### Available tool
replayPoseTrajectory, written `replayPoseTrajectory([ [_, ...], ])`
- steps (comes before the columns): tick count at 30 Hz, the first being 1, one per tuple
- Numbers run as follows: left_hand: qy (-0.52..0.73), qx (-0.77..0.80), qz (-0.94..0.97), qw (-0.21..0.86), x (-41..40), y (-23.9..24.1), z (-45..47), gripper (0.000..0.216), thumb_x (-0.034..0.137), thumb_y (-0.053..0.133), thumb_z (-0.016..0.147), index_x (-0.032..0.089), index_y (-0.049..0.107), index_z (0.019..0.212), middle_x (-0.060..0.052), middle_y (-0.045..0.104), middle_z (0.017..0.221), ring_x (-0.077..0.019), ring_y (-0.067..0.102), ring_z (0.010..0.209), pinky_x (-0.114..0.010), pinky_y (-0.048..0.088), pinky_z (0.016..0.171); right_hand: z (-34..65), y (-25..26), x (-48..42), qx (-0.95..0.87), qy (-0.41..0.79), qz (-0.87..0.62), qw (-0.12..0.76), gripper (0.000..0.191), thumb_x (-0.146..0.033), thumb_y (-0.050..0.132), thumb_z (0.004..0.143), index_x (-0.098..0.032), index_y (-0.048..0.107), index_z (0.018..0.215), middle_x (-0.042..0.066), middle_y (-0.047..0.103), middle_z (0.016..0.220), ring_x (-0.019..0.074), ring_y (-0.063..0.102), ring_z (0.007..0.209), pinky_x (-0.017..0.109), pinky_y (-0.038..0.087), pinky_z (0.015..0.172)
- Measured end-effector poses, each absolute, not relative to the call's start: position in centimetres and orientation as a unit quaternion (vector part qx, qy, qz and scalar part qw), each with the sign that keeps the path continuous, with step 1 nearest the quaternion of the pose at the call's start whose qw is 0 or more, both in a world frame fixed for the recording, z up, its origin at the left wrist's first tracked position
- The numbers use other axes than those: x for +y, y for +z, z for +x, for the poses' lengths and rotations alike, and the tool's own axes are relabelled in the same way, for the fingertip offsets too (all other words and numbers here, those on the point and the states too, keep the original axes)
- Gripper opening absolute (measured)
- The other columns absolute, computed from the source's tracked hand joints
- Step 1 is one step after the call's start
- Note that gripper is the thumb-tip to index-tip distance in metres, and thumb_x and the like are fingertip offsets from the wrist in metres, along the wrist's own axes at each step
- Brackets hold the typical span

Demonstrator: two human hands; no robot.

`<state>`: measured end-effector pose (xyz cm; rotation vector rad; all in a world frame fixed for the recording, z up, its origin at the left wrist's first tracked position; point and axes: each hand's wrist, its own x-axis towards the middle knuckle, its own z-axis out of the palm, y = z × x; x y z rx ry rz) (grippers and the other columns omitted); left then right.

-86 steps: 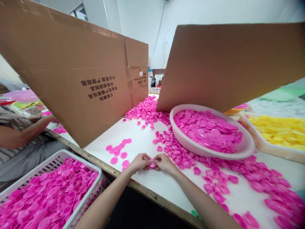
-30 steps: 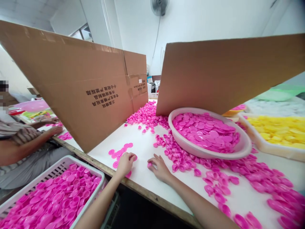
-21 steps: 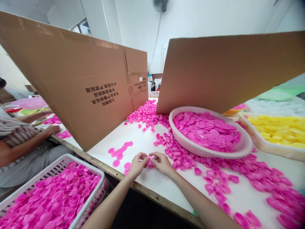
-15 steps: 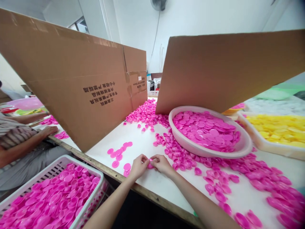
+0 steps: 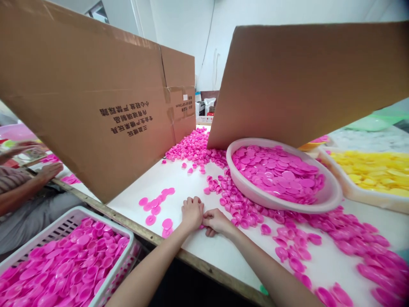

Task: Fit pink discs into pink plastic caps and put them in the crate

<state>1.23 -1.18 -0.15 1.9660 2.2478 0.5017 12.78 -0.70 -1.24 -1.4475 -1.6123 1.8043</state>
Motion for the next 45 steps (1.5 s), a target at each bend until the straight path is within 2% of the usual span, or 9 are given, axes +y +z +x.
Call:
replayPoseTrajectory([
  [8, 0.113, 0.731, 0.673, 0.016, -1.4, -0.4, 1.2, 0.024, 0.031, 0.029, 0.085, 0.021, 0.048, 0.096, -0.008, 0.049, 0.096, -0.0216, 0.043, 0.091, -0.034, 0.031, 0.074, 13.2, -1.4, 0.1, -0.584, 0.629, -0.496, 0.129, 0.007, -0.018, 0.057, 0.07, -0.013, 0.053, 0.068, -0.003, 0.054, 0.043, 0.0096, 0.053, 0.035, 0.015, 0.041, 0.031],
  [16, 0.066, 0.722, 0.688, 0.012, -3.3, 3.3, -0.6, 0.034, 0.043, 0.028, 0.085, 0.022, 0.054, 0.089, -0.004, 0.06, 0.072, -0.0184, 0.054, 0.069, -0.028, 0.034, 0.062, 12.8, -1.2, -2.4, -0.711, 0.483, -0.451, 0.241, 0.021, -0.031, 0.047, 0.078, -0.016, 0.059, 0.084, 0.001, 0.062, 0.063, 0.0092, 0.054, 0.042, 0.019, 0.04, 0.041],
  [21, 0.052, 0.833, 0.543, -0.093, -10.5, 10.5, -11.8, 0.042, 0.048, 0.024, 0.083, 0.021, 0.054, 0.093, -0.007, 0.06, 0.073, -0.0225, 0.055, 0.071, -0.031, 0.036, 0.063, 15.2, 0.1, -0.4, -0.779, 0.191, -0.518, 0.295, 0.032, -0.027, 0.037, 0.084, -0.015, 0.055, 0.107, 0.012, 0.057, 0.106, 0.021, 0.053, 0.095, 0.032, 0.039, 0.081],
  [24, 0.008, 0.884, 0.394, -0.252, -15.0, 13.7, -17.1, 0.043, 0.048, 0.031, 0.08, 0.017, 0.054, 0.098, -0.013, 0.059, 0.089, -0.0317, 0.05, 0.088, -0.04, 0.035, 0.07, 16.7, -0.5, 1.0, -0.79, 0.037, -0.565, 0.236, 0.036, -0.017, 0.038, 0.082, -0.016, 0.049, 0.116, 0.013, 0.049, 0.119, 0.0273, 0.043, 0.104, 0.041, 0.032, 0.085],
  [26, -0.002, 0.886, 0.391, -0.248, -16.1, 13.7, -18.2, 0.039, 0.045, 0.033, 0.079, 0.018, 0.054, 0.098, -0.013, 0.058, 0.094, -0.0315, 0.049, 0.09, -0.039, 0.036, 0.071, 17.3, -1.2, 1.4, -0.799, 0.003, -0.568, 0.195, 0.033, -0.015, 0.039, 0.081, -0.018, 0.054, 0.11, 0.012, 0.051, 0.117, 0.0285, 0.043, 0.1, 0.042, 0.031, 0.082],
  [32, 0.035, 0.83, 0.556, -0.037, -10.1, 6.4, -14.1, 0.029, 0.04, 0.039, 0.079, 0.02, 0.055, 0.093, -0.005, 0.061, 0.086, -0.0188, 0.055, 0.083, -0.026, 0.039, 0.068, 17.4, -1.2, 1.5, -0.821, 0.036, -0.537, 0.192, 0.034, -0.006, 0.035, 0.078, -0.017, 0.06, 0.097, 0.012, 0.057, 0.1, 0.0252, 0.044, 0.095, 0.037, 0.031, 0.081],
  [35, 0.033, 0.82, 0.571, -0.029, -6.7, 3.1, -12.2, 0.03, 0.038, 0.038, 0.08, 0.017, 0.053, 0.095, -0.007, 0.06, 0.09, -0.0187, 0.056, 0.084, -0.026, 0.04, 0.07, 16.9, -0.4, 1.0, -0.798, 0.1, -0.536, 0.258, 0.033, -0.011, 0.04, 0.078, -0.016, 0.054, 0.108, 0.013, 0.051, 0.107, 0.0232, 0.043, 0.1, 0.034, 0.032, 0.085],
  [38, 0.012, 0.811, 0.583, -0.044, -4.9, 1.4, -11.5, 0.031, 0.034, 0.033, 0.082, 0.014, 0.053, 0.094, -0.01, 0.06, 0.089, -0.0203, 0.057, 0.081, -0.027, 0.041, 0.067, 15.8, 0.1, -0.5, -0.787, 0.192, -0.496, 0.313, 0.024, -0.013, 0.044, 0.076, -0.015, 0.057, 0.096, 0.01, 0.05, 0.099, 0.0191, 0.047, 0.093, 0.03, 0.036, 0.082],
  [45, -0.01, 0.784, 0.619, -0.048, -4.8, 1.5, -10.7, 0.032, 0.024, 0.027, 0.084, 0.011, 0.056, 0.089, -0.013, 0.061, 0.08, -0.0228, 0.058, 0.076, -0.032, 0.041, 0.066, 13.2, -0.5, -3.2, -0.809, 0.333, -0.378, 0.303, 0.03, -0.013, 0.048, 0.074, -0.019, 0.054, 0.103, 0.005, 0.051, 0.094, 0.0139, 0.051, 0.081, 0.028, 0.039, 0.079],
])
